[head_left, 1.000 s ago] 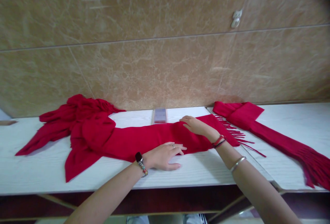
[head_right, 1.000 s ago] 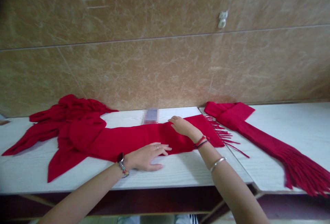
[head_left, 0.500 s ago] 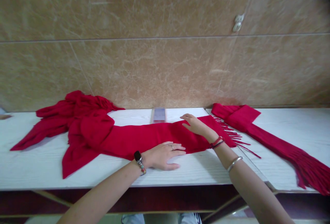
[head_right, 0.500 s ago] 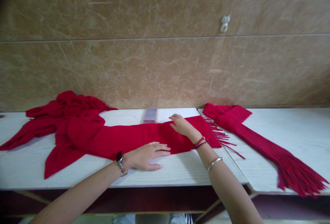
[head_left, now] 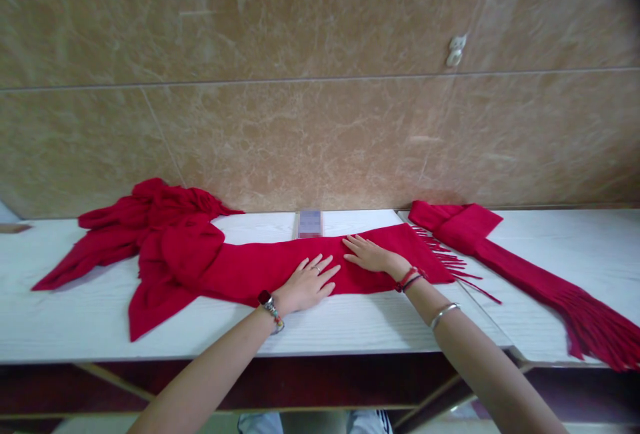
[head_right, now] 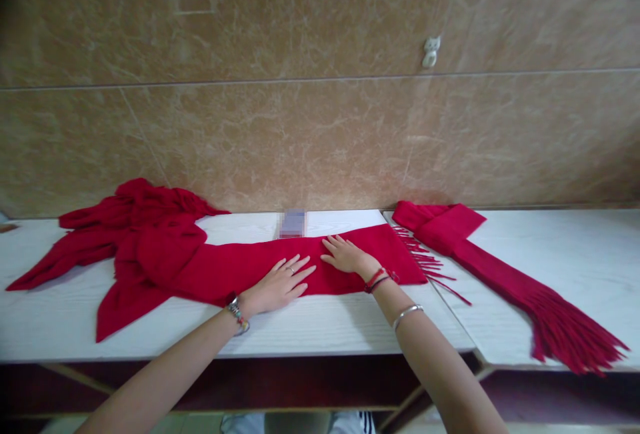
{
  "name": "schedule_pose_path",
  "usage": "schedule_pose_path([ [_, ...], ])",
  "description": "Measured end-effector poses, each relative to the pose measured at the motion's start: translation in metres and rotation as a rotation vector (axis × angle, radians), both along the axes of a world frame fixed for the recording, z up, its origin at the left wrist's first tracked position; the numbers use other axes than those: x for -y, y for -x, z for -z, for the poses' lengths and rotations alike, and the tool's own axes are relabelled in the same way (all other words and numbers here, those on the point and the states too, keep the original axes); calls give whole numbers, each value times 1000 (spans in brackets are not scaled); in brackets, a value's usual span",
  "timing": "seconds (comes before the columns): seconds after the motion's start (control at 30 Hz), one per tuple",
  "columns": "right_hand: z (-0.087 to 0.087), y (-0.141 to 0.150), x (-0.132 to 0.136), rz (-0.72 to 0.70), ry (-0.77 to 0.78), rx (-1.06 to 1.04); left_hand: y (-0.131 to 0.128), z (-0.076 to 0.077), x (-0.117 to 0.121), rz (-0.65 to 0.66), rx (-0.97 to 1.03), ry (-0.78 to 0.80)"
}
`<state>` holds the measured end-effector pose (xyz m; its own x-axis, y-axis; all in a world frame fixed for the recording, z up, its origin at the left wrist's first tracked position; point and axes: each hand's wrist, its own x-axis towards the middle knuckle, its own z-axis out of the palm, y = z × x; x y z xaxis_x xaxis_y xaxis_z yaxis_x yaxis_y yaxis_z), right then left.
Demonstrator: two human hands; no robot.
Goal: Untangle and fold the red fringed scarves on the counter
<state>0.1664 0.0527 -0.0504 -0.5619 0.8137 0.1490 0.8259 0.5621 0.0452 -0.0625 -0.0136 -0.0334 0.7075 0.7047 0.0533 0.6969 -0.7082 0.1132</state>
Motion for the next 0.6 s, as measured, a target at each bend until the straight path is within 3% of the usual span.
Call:
schedule_pose_path([
  [0.1, -7, 2, 13, 31, -103, -25, 1, 3, -2, 0, 7, -21],
  [0.23, -2, 8, 25, 4, 0, 102, 1, 3, -2, -1, 12, -18],
  [0.33, 1, 8, 32, 9, -28, 123, 0, 2, -2, -5, -7, -6],
  [0.5, -2, -10, 52, 151, -168, 66, 1, 3, -4, -8, -7, 3],
  [0.6, 1, -25, 63, 204, -148, 90, 2, 4, -5, -2, 1, 0],
])
